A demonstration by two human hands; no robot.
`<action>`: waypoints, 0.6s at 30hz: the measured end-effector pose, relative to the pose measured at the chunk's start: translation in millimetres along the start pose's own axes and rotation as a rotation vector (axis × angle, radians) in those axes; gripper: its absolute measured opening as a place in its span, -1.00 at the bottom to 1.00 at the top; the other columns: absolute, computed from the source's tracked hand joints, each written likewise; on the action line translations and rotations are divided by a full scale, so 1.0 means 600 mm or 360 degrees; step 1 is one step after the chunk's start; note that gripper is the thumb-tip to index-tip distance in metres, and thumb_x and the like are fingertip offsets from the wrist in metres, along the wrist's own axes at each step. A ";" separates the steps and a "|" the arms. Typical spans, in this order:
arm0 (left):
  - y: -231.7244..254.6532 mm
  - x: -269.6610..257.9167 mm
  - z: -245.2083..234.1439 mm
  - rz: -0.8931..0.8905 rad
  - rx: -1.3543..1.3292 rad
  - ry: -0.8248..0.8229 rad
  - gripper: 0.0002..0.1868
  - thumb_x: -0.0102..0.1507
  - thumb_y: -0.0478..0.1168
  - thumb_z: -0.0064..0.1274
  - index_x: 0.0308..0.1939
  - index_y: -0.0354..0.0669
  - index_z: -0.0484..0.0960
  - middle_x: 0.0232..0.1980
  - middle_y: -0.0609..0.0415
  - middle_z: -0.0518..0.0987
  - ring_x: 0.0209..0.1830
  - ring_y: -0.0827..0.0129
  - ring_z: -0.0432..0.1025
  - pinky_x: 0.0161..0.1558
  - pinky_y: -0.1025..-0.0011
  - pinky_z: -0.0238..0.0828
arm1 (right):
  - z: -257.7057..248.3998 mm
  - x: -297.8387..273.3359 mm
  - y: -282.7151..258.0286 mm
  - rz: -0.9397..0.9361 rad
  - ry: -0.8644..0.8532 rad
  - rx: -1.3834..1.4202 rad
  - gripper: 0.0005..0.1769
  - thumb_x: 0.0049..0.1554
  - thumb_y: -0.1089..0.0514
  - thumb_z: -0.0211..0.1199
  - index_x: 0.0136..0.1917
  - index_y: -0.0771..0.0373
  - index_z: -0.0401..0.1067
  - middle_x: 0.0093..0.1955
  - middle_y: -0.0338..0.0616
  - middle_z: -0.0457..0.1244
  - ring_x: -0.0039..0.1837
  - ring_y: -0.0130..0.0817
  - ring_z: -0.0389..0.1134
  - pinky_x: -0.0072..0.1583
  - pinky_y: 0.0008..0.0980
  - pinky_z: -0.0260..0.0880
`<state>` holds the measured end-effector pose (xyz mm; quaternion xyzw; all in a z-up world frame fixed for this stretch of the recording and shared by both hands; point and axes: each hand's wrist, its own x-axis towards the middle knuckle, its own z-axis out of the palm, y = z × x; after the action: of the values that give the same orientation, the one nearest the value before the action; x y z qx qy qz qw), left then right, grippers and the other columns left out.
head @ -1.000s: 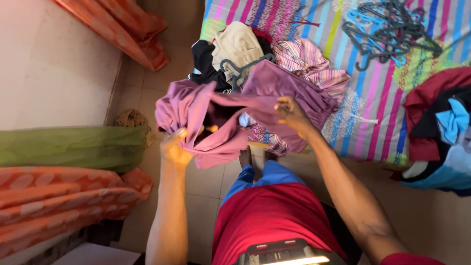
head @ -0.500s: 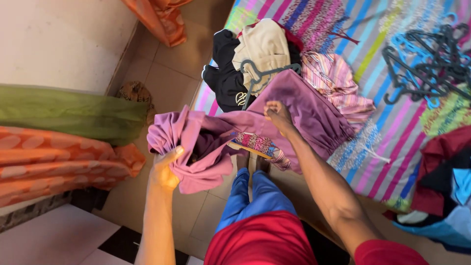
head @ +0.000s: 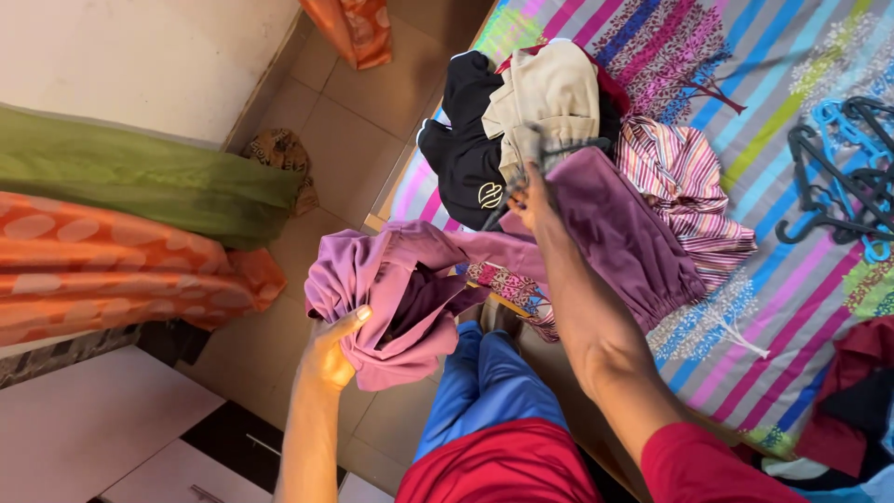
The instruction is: The person is hanging various items of clothing, such as shirts and pants, onto plastic hangers on a bed.
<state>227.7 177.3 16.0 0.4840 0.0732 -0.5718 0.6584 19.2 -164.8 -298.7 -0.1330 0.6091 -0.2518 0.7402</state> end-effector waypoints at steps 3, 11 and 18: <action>0.011 0.007 0.012 -0.0006 0.0021 0.0013 -0.17 0.05 -0.45 0.22 0.41 -0.35 0.31 0.24 -0.12 0.54 0.21 0.11 0.49 0.24 0.13 0.42 | -0.034 -0.011 -0.014 -0.0089 0.0151 -0.0043 -0.40 0.11 -0.38 0.33 0.14 0.08 0.32 -0.03 -0.18 0.17 -0.02 -0.25 0.23 -0.01 -0.21 0.24; 0.053 0.042 0.083 -0.0144 0.0090 -0.0249 -0.29 0.12 -0.43 0.23 0.36 -0.34 0.39 0.22 -0.10 0.55 0.19 0.14 0.50 0.23 0.16 0.45 | -0.201 -0.271 -0.085 -0.0387 -0.0202 0.0376 -0.39 0.19 -0.49 0.34 -0.04 0.03 0.23 -0.23 -0.38 0.14 -0.17 -0.41 0.21 -0.05 -0.35 0.31; 0.079 0.080 0.191 -0.0319 0.0228 -0.0683 -0.37 0.17 -0.41 0.19 0.34 -0.29 0.43 0.23 -0.01 0.57 0.21 0.23 0.51 0.24 0.22 0.44 | -0.317 -0.588 -0.167 -0.0755 -0.0130 0.0038 -0.42 0.17 -0.48 0.11 0.02 0.06 0.32 -0.13 -0.32 0.22 -0.14 -0.39 0.25 -0.15 -0.26 0.34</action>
<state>230.5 56.2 70.9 0.3873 -0.0615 -0.7276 0.5629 -232.7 -39.1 4.0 -0.2739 0.5273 -0.4202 0.6858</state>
